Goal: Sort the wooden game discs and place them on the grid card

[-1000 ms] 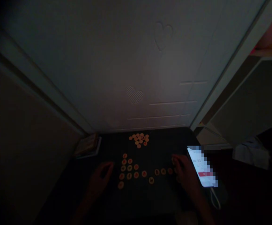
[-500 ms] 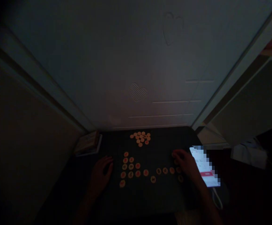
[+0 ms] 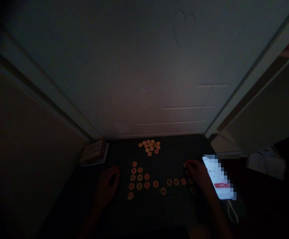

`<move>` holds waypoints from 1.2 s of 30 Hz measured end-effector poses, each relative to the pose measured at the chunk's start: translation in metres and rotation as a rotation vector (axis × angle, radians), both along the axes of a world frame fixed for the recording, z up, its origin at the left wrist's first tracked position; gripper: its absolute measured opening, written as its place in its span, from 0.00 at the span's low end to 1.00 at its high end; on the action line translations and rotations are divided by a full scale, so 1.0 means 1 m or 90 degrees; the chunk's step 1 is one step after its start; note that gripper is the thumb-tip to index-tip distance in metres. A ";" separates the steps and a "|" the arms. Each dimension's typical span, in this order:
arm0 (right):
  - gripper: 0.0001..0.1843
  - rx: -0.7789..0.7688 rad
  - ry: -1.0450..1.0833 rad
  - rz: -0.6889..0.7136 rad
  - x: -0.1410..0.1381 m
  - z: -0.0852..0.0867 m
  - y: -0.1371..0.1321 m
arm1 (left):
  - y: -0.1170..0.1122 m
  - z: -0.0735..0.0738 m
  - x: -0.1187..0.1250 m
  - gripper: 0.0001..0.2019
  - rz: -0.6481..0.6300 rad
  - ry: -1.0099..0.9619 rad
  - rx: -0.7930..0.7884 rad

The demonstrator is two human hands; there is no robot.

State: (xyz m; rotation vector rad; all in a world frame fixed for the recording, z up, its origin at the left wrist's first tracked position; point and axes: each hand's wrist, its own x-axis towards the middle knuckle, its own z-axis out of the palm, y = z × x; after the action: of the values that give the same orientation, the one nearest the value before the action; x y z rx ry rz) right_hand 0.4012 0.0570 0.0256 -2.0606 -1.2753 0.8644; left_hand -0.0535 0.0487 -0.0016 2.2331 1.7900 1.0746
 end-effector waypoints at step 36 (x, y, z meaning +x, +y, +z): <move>0.22 0.216 -0.031 0.063 -0.031 0.025 -0.036 | 0.045 0.055 0.069 0.09 -0.111 -0.094 -0.065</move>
State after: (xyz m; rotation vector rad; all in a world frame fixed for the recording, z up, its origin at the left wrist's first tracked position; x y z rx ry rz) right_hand 0.3706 0.0214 0.0502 -1.7730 -1.4501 0.5931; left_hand 0.0159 0.0940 0.0536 2.1425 1.5242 1.0579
